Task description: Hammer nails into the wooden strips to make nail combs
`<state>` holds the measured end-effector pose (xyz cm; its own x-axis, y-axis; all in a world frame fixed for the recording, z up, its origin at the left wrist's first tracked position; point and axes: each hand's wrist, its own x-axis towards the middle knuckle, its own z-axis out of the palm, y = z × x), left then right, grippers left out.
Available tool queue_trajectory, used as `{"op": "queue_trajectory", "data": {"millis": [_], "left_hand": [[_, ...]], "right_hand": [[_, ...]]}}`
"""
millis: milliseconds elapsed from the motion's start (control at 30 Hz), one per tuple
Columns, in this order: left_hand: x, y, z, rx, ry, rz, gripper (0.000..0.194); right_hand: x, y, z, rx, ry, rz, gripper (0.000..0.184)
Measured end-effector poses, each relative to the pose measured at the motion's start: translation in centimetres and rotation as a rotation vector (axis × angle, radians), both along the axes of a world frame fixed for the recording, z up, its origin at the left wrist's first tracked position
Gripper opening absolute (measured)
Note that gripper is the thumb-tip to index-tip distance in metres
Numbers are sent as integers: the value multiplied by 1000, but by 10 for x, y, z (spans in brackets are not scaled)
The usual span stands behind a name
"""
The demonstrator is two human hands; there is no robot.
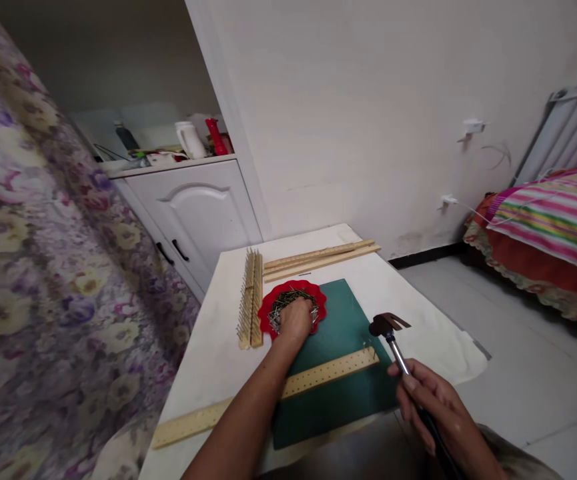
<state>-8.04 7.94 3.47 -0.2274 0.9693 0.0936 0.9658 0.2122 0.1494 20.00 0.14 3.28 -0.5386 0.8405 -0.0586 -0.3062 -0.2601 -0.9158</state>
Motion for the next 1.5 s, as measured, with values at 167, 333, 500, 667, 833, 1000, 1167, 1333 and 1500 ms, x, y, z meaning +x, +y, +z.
{"op": "queue_trajectory", "data": {"millis": [167, 333, 500, 667, 833, 1000, 1167, 1333, 1500], "left_hand": [[2, -3, 2, 3, 59, -13, 17], [5, -15, 6, 40, 92, -41, 18], [7, -24, 11, 65, 102, -71, 17], [11, -30, 11, 212, 37, -152, 17], [16, -34, 11, 328, -154, -164, 18], [20, -36, 14, 400, -389, -168, 19], [15, -33, 9, 433, -577, -50, 26], [7, -29, 1, 495, -879, -30, 22], [1, -26, 3, 560, -1251, 87, 23]], "right_hand": [[-2, 0, 3, 7, 1, 7, 24], [-2, 1, 2, 5, 3, 11, 26], [-1, 2, 0, 16, 11, 7, 26], [-2, 2, -2, 11, 26, 15, 26], [-2, 2, 2, 14, 14, -9, 27], [-3, 2, 5, 25, -9, -25, 29], [-3, 2, 3, 33, -11, -22, 28], [-2, 2, 0, 39, -3, -8, 26], [-2, 2, -1, 43, -4, -14, 27]]}}
